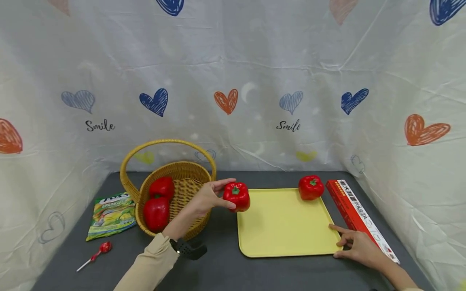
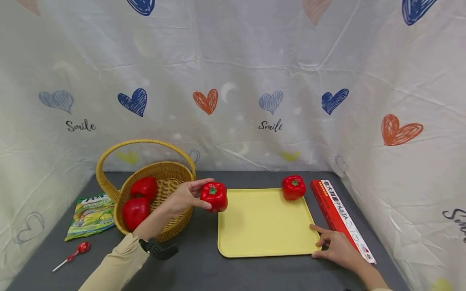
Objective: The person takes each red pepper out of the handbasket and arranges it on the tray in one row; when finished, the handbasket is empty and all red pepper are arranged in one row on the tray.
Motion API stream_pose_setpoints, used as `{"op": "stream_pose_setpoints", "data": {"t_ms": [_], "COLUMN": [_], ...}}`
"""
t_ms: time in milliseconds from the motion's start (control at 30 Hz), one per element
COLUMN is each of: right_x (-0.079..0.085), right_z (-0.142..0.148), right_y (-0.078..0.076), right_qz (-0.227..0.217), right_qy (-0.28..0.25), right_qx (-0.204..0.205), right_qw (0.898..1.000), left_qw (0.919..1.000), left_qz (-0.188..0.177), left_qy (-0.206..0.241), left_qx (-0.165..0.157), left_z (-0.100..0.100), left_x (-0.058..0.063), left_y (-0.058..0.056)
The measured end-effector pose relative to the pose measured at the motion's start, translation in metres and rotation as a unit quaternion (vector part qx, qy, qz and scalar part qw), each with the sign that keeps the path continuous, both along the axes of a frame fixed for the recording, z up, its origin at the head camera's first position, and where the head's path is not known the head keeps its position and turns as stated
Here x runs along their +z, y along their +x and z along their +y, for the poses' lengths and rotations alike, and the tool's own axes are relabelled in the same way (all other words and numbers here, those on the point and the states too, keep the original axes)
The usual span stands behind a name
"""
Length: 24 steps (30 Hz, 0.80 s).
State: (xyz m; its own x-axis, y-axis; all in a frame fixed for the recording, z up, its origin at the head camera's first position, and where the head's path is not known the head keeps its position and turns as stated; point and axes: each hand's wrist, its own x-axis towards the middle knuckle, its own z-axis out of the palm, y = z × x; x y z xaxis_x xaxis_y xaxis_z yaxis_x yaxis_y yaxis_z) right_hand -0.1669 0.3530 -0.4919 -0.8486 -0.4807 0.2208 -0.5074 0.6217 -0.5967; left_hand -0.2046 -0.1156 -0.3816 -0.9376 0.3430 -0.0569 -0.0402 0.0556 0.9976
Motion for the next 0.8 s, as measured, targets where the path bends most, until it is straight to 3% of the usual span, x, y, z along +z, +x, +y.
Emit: {"op": "stream_pose_setpoints", "data": {"t_ms": [233, 600, 800], "right_x": [0.001, 0.000, 0.001], "right_z": [0.000, 0.001, 0.001], "right_y": [0.000, 0.000, -0.001], "right_qz": [-0.008, -0.006, -0.023], "right_qy": [-0.001, -0.013, -0.005], "right_qx": [-0.001, 0.006, 0.000], "right_qw": [1.000, 1.000, 1.000], "left_qw": [1.0000, 0.9936, 0.9914], "left_qz": [-0.004, 0.074, 0.079], "left_qy": [0.000, -0.059, -0.094], "left_qx": [0.000, -0.062, -0.045], "left_z": [0.028, 0.058, 0.074], "left_x": [-0.013, -0.037, -0.044], "left_y": [-0.024, -0.068, -0.083]}}
